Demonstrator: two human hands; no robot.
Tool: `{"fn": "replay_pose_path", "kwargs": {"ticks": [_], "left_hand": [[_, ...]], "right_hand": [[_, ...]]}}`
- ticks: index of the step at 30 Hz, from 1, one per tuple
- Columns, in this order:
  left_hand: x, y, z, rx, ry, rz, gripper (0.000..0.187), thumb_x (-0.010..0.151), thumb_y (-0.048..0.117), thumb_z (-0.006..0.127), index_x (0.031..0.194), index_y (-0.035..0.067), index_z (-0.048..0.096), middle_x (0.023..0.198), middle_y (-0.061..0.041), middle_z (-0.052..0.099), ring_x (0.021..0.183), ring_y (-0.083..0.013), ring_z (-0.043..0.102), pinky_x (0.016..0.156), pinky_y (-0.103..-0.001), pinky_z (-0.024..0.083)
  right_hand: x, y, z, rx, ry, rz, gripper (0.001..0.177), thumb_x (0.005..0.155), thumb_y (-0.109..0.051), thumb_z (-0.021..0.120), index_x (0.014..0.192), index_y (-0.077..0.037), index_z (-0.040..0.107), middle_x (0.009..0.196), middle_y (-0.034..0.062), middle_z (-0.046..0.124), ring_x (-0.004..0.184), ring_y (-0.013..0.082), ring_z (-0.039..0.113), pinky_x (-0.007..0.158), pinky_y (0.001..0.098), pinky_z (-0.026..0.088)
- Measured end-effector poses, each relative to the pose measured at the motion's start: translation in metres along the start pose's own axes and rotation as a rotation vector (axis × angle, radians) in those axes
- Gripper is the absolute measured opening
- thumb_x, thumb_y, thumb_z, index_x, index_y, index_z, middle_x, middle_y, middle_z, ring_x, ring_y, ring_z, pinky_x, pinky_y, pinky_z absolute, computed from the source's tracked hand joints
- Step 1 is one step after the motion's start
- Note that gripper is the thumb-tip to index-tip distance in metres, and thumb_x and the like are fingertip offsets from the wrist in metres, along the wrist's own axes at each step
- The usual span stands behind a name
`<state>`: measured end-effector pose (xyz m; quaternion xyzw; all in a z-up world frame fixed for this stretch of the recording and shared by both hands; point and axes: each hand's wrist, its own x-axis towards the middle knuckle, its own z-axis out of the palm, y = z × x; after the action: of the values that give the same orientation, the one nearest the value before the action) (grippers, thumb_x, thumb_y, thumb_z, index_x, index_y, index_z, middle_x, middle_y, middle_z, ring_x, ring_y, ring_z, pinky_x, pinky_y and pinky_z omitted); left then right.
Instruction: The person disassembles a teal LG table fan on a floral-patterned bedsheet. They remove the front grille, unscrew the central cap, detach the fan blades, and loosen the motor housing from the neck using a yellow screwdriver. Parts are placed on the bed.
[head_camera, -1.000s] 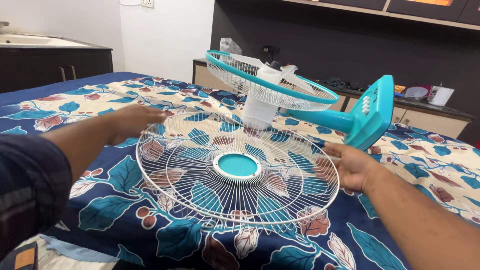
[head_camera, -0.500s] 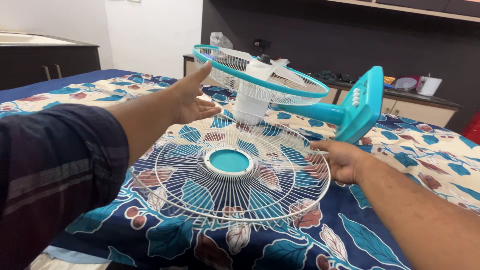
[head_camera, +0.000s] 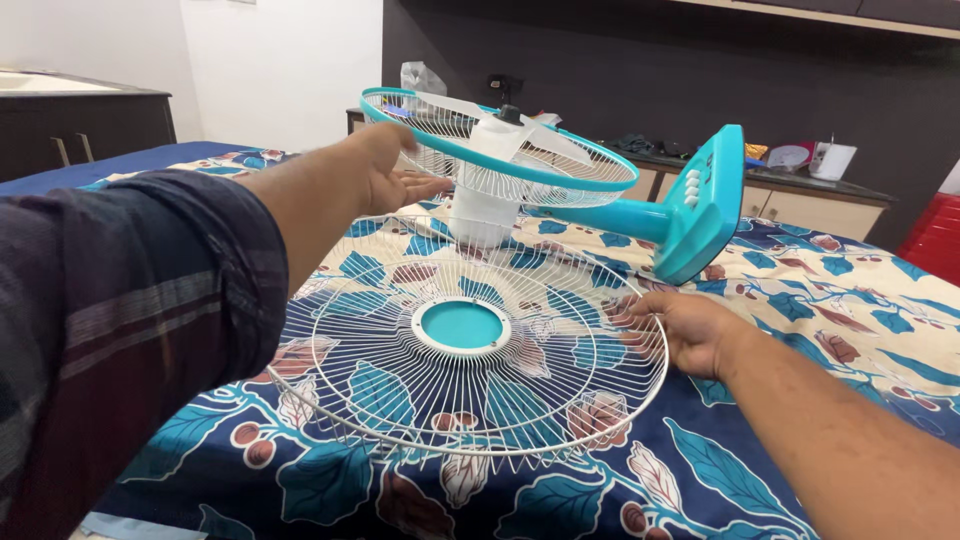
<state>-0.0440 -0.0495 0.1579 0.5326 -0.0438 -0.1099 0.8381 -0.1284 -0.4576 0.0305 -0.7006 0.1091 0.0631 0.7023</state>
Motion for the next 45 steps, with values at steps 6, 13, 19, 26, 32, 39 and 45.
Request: {"fn": "replay_pose_path", "kwargs": {"ticks": [6, 13, 19, 26, 32, 39, 45], "left_hand": [[-0.022, -0.006, -0.003, -0.016, -0.018, -0.017, 0.089, 0.101, 0.050, 0.042, 0.158, -0.008, 0.005, 0.152, -0.042, 0.035, 0.131, -0.0492, 0.059, 0.097, -0.040, 0.060], [-0.039, -0.025, -0.047, -0.096, -0.123, 0.054, 0.089, 0.099, 0.053, 0.044, 0.159, -0.003, 0.010, 0.154, -0.039, 0.040, 0.132, -0.0421, 0.060, 0.097, -0.039, 0.062], [-0.031, -0.023, -0.089, -0.106, -0.025, 0.047, 0.089, 0.099, 0.055, 0.045, 0.159, -0.005, 0.014, 0.153, -0.038, 0.043, 0.131, -0.0406, 0.061, 0.094, -0.039, 0.058], [-0.005, -0.014, -0.054, -0.101, -0.035, 0.046, 0.121, 0.084, 0.076, 0.056, 0.158, -0.008, 0.011, 0.153, -0.041, 0.037, 0.134, -0.0484, 0.057, 0.101, -0.046, 0.058], [0.013, -0.008, -0.013, -0.112, 0.012, 0.082, 0.125, 0.084, 0.077, 0.056, 0.159, -0.002, -0.006, 0.153, -0.044, 0.032, 0.136, -0.0531, 0.054, 0.105, -0.048, 0.057], [0.024, 0.002, 0.001, -0.143, -0.003, 0.015, 0.072, 0.097, 0.030, 0.047, 0.157, 0.010, 0.013, 0.153, -0.048, 0.028, 0.136, -0.0663, 0.045, 0.107, -0.060, 0.049], [0.023, -0.006, -0.006, -0.325, 0.111, 0.082, 0.067, 0.093, 0.019, 0.042, 0.152, -0.002, 0.018, 0.153, -0.040, 0.032, 0.140, -0.0639, 0.041, 0.108, -0.071, 0.043]], "right_hand": [[-0.004, 0.007, 0.004, 0.035, -0.063, 0.048, 0.030, 0.099, -0.021, 0.058, 0.118, 0.000, 0.066, 0.103, 0.0142, 0.074, 0.091, 0.0258, 0.073, 0.076, 0.0375, 0.062], [-0.001, 0.011, -0.009, -0.011, 0.039, 0.026, 0.034, 0.096, -0.012, 0.054, 0.130, -0.009, 0.058, 0.108, 0.0154, 0.074, 0.091, 0.0280, 0.074, 0.068, 0.0398, 0.061], [0.002, 0.004, -0.033, 0.059, 0.068, 0.093, 0.038, 0.099, -0.019, 0.053, 0.132, -0.001, 0.057, 0.112, 0.0155, 0.073, 0.091, 0.0269, 0.075, 0.070, 0.0376, 0.063], [0.009, 0.014, -0.074, 0.020, 0.065, 0.076, 0.036, 0.096, -0.020, 0.056, 0.125, -0.001, 0.061, 0.111, 0.0143, 0.076, 0.090, 0.0267, 0.076, 0.059, 0.0294, 0.058], [-0.013, 0.016, -0.091, 0.064, 0.013, 0.140, 0.039, 0.097, -0.025, 0.061, 0.124, 0.003, 0.059, 0.112, 0.0214, 0.074, 0.090, 0.0261, 0.073, 0.064, 0.0290, 0.062], [-0.036, 0.010, -0.063, 0.083, 0.017, 0.131, 0.044, 0.096, -0.025, 0.059, 0.127, 0.006, 0.057, 0.115, 0.0228, 0.074, 0.100, 0.0292, 0.075, 0.072, 0.0299, 0.062], [-0.042, 0.009, -0.055, 0.036, 0.033, 0.086, 0.047, 0.098, -0.022, 0.054, 0.137, 0.005, 0.053, 0.123, 0.0230, 0.072, 0.106, 0.0306, 0.073, 0.078, 0.0325, 0.063]]}}
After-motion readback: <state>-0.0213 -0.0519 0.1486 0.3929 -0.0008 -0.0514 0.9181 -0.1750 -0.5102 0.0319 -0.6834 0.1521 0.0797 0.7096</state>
